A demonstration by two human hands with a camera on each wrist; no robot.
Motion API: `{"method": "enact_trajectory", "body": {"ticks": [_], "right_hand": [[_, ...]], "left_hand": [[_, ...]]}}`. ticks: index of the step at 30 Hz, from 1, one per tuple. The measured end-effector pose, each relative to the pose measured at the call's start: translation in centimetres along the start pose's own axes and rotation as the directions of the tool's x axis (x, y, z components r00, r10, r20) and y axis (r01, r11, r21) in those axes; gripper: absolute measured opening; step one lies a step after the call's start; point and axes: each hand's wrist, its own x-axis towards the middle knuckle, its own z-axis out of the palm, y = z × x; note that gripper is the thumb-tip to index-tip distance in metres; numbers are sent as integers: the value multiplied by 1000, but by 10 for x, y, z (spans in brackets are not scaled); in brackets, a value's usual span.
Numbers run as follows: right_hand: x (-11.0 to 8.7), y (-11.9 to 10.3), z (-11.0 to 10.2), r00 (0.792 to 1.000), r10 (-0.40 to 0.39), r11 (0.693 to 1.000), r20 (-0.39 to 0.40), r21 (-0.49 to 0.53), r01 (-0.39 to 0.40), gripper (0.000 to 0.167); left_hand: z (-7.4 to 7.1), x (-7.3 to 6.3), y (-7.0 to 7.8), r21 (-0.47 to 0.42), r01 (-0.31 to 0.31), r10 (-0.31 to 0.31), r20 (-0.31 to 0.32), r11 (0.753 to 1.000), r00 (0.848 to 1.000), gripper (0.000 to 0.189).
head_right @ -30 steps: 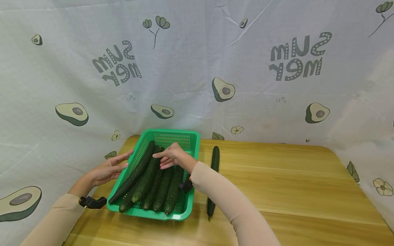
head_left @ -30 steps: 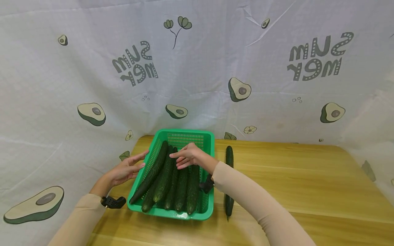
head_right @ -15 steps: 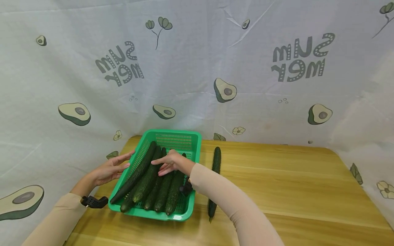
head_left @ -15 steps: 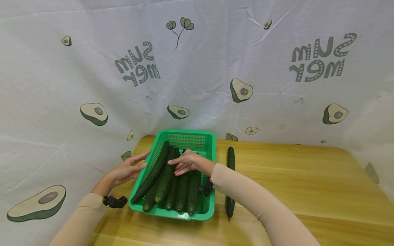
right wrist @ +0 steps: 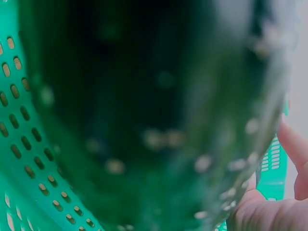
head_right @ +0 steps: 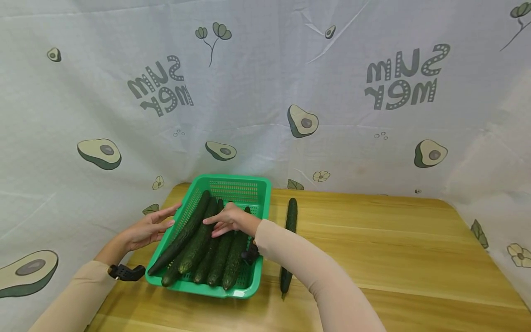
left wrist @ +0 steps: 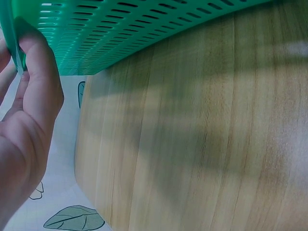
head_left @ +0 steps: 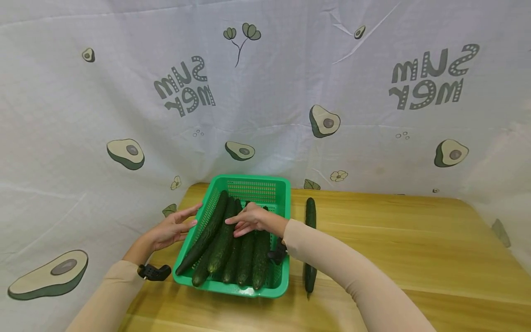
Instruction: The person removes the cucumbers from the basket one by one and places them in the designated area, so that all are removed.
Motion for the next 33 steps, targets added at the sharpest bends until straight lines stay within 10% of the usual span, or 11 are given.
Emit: {"method": "enact_trajectory", "body": {"ticks": [33], "right_hand": [[-1,-10,6,998,60,997,-27,40,-59,75]], "left_hand": [[0,0,1,2,-5,5,8,1000,1000,67]]}}
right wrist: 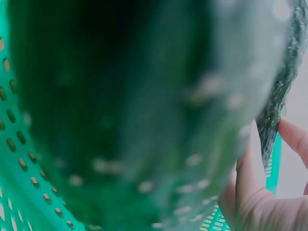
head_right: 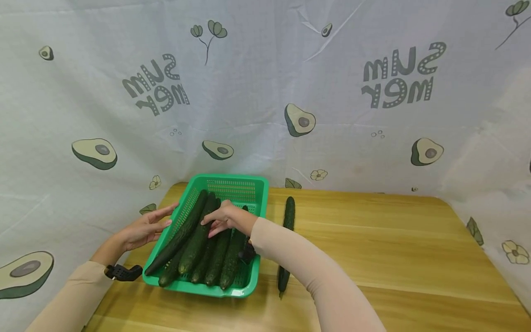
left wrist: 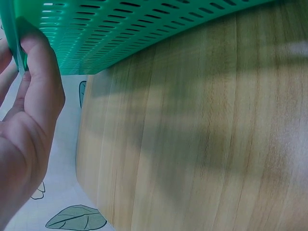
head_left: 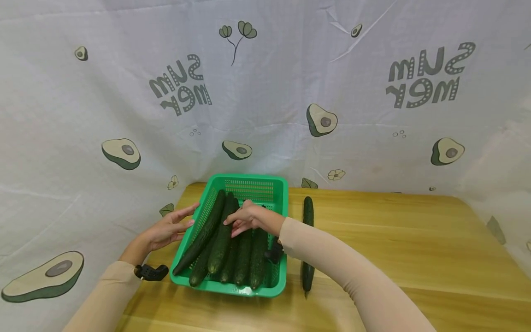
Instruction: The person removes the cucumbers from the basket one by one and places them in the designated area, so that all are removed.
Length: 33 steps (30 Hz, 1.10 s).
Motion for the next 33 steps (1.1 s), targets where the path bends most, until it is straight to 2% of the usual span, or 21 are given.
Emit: {"method": "enact_trajectory", "body": {"ticks": [12,19,26,33], "right_hand": [[-10,-6,-6,999,-43,998,0,52,43,51],[-18,-14,-11,999,-49,996,3,70,49,60],[-28,-20,-18,997,-69,991,35,117,65,57],[-41,-24,-31,992,-103,978,67,190,89,61]], "left_hand": [[-1,0,-1,-2,-6,6,10,1000,1000,68],[-2,1,-1,-9,-8,8,9,1000,1000,68],[-1,1,0,-21,-5,5,8,1000,1000,67],[-1,1,0,-29,-4,4,7,1000,1000,67]]}}
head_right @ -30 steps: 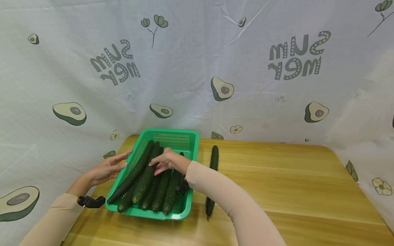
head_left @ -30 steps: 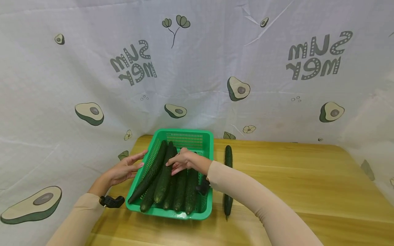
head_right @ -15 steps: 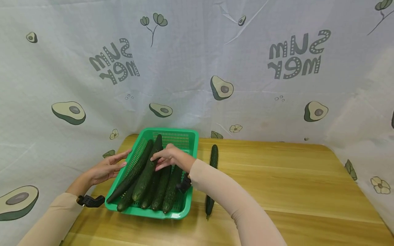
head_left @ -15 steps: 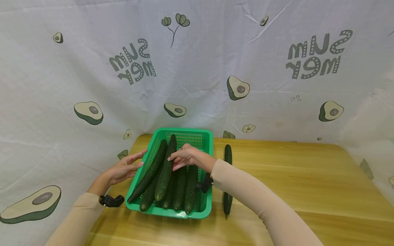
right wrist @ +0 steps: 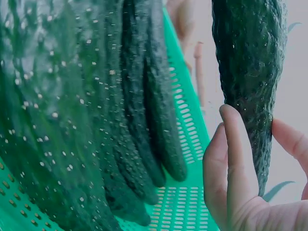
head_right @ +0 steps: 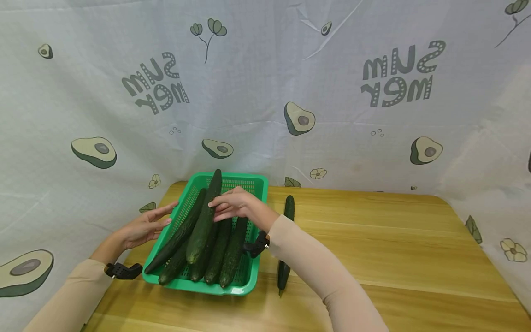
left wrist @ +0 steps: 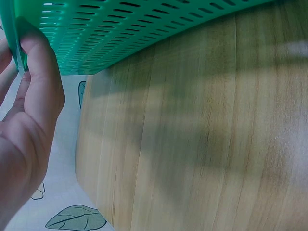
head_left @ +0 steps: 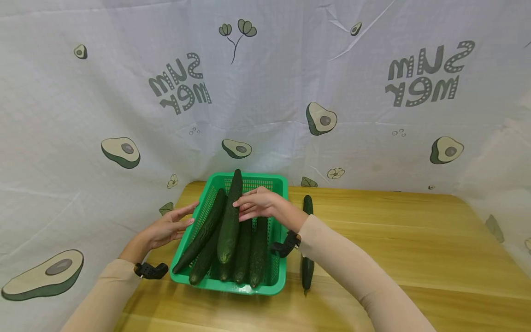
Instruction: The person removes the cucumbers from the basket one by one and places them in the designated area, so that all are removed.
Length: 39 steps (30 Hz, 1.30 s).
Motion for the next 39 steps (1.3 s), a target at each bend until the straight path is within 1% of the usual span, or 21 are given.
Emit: {"method": "enact_trajectory", "body": {"ticks": [4,9,15,21,30,39], "right_hand": [[-9,-3,-9,999,-29,1000,21,10,29,63],[-18,-5,-23,998,-66,998,16,24,66,64],[-30,-5,-44,996,-92,995,14,31,91,66],[-43,-3,-68,994,-114,993,4,36,113,67],[-63,8,-110,990,-138,990,-14,10,138,71],[-80,23,-144,992,-123,992,-18,-30,123,74]], "left_hand": [[0,0,-1,4,3,-3,-1,1000,1000,67],[0,0,-2,23,7,-7,-6,1000,1000,68],[0,0,-1,37,24,-24,-6,999,1000,68],[0,-1,0,46,18,-18,-8,999,1000,68],[-1,-1,-2,31,8,-8,-4,999,1000,69],[1,0,-1,36,7,-7,-2,999,1000,69]]}}
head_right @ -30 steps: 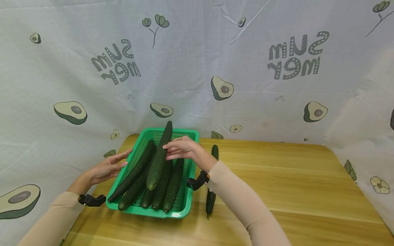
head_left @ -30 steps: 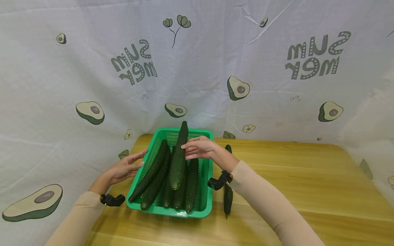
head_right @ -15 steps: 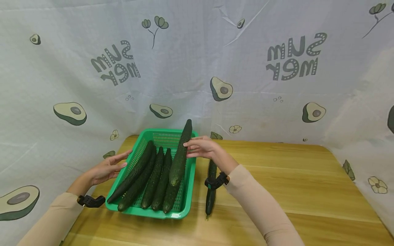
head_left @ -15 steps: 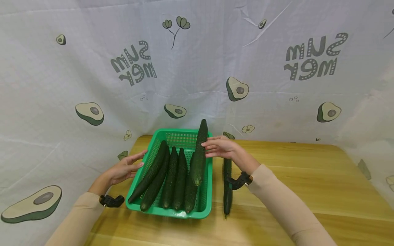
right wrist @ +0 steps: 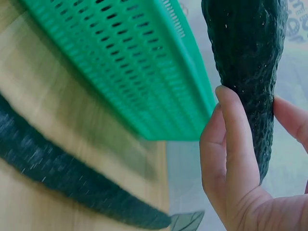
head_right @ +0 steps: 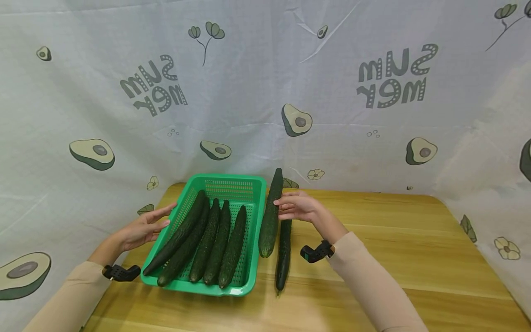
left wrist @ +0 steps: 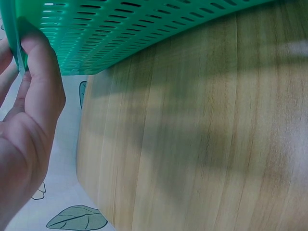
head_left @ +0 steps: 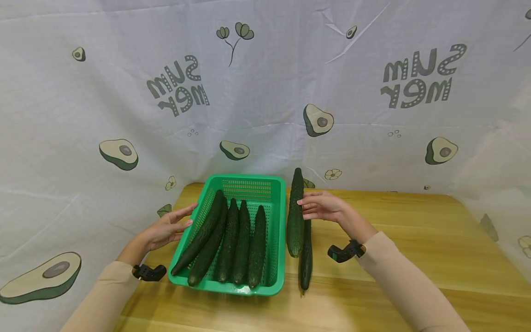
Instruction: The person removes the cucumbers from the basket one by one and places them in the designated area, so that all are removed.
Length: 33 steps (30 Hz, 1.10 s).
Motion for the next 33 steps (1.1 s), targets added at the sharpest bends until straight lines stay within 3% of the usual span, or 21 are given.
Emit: {"method": "enact_trajectory", "body": {"ticks": [22,33], "right_hand": [[-19,51,-59,999,34,997,-42,-74,-37,76],[-19,72,-74,990,65,991,-124,-109,-79,78]], "left_hand": [[1,-1,0,-7,8,-8,-15,1000,1000,68],[2,-1,1,-23,10,-10,-17,1000,1000,68]]}}
